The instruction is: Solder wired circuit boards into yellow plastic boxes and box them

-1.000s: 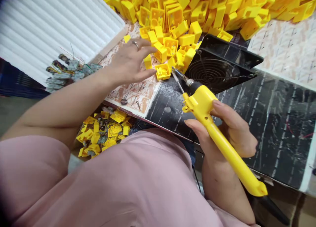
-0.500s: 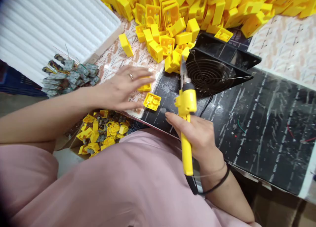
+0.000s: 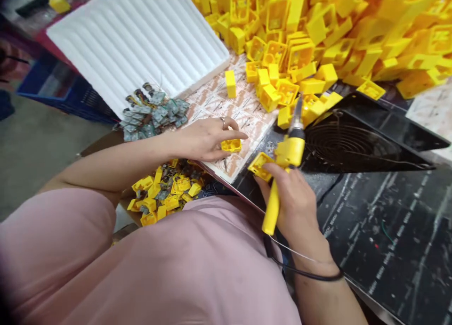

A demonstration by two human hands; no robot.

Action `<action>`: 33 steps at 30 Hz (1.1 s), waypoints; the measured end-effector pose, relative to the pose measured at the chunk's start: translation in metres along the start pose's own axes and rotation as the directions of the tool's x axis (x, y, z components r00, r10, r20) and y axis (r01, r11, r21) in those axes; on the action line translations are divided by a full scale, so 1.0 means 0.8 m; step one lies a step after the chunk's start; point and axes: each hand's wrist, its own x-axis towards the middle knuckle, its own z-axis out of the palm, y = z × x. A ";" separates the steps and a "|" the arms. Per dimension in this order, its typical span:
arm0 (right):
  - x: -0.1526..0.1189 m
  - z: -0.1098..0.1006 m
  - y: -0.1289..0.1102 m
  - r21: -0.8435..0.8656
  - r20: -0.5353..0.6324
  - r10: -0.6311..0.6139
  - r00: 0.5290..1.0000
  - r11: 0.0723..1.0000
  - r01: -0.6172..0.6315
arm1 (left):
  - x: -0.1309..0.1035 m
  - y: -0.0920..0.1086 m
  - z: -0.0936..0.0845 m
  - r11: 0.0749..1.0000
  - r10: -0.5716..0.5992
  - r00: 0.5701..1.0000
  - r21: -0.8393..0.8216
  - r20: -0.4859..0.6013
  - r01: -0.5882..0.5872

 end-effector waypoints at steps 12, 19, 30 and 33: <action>-0.016 -0.007 0.017 -0.103 0.002 -0.011 1.000 0.995 0.011 | -0.068 -0.063 -0.055 0.759 -0.522 0.703 0.113 -0.482 0.641; -0.001 0.005 0.005 -0.031 -0.056 -0.081 0.995 0.996 0.080 | -0.110 -0.142 -0.058 0.626 -0.738 0.626 0.093 -0.252 0.774; 0.021 0.020 -0.005 0.022 0.017 -0.053 0.998 0.998 0.053 | -0.109 -0.133 -0.057 0.664 -0.747 0.644 -0.231 -0.165 0.711; 0.036 0.032 -0.008 0.014 0.035 -0.071 0.997 0.997 0.070 | -0.110 -0.138 -0.059 0.646 -0.754 0.636 -0.358 -0.163 0.674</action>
